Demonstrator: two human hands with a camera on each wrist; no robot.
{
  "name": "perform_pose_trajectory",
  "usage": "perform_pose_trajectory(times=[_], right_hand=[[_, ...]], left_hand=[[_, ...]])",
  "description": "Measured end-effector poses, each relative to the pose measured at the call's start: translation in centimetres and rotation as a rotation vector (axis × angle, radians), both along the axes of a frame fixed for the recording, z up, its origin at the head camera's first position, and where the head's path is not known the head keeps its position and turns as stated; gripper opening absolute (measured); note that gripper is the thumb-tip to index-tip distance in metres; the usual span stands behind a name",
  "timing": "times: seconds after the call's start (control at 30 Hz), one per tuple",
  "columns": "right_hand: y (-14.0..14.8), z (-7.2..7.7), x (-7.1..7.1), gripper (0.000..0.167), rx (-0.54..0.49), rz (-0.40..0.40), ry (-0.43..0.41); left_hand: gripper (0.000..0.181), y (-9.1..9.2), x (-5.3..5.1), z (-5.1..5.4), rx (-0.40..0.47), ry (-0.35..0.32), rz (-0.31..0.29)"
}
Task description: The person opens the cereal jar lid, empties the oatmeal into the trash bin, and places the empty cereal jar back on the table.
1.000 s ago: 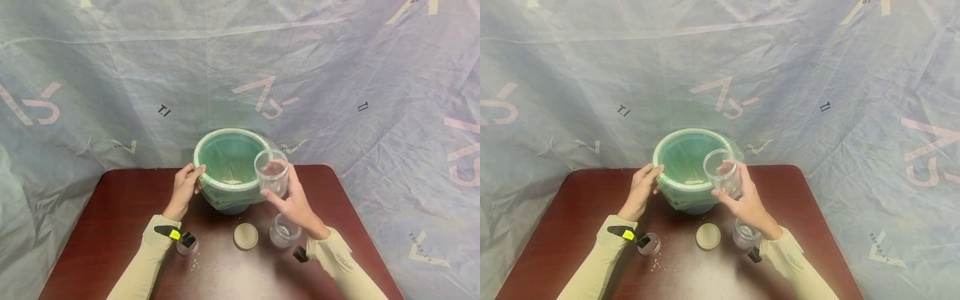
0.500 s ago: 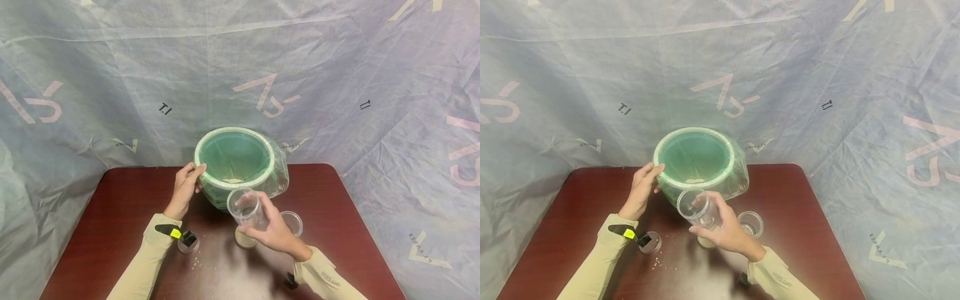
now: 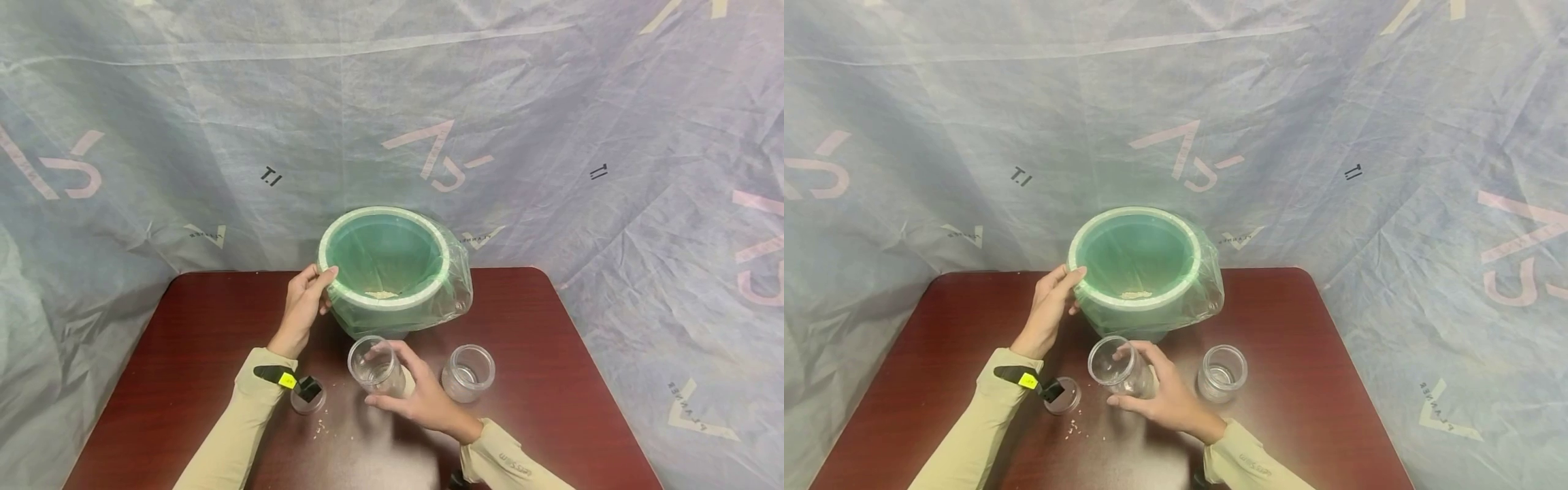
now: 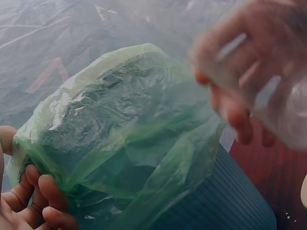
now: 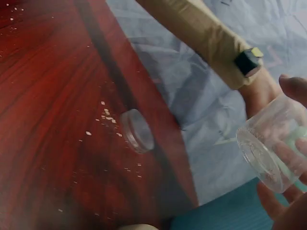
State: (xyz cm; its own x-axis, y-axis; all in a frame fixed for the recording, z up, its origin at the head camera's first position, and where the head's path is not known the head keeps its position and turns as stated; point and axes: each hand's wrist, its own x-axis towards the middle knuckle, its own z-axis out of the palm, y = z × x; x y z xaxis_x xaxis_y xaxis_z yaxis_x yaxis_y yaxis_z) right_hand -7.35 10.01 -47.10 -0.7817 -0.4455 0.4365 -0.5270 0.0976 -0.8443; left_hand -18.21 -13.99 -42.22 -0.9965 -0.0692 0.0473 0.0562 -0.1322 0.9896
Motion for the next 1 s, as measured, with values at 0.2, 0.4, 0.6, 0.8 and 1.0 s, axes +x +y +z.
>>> perform_pose_trajectory(times=[0.2,0.4,0.6,0.8,1.0], right_hand=[[-1.0,-0.8,0.1,0.073,-0.003,-0.054,-0.005],[-1.6,-1.6,-0.3,0.069,-0.010,-0.033,-0.085],[-1.8,-4.8,-1.4,0.074,0.075,-0.039,-0.075],[-2.1,-5.5,-2.0,0.073,0.091,0.010,-0.155],[-2.6,-6.3,-2.4,0.072,0.075,0.077,-0.198]], left_hand=[[0.033,0.0,0.0,0.0,-0.002,0.003,-0.002],[0.034,0.1,-0.1,0.0,-0.004,0.012,-0.005],[0.034,0.1,0.0,-0.1,0.007,0.014,-0.001],[0.033,0.1,0.0,-0.1,0.004,0.019,0.000],[0.034,0.0,0.0,-0.2,-0.004,0.009,-0.003]])
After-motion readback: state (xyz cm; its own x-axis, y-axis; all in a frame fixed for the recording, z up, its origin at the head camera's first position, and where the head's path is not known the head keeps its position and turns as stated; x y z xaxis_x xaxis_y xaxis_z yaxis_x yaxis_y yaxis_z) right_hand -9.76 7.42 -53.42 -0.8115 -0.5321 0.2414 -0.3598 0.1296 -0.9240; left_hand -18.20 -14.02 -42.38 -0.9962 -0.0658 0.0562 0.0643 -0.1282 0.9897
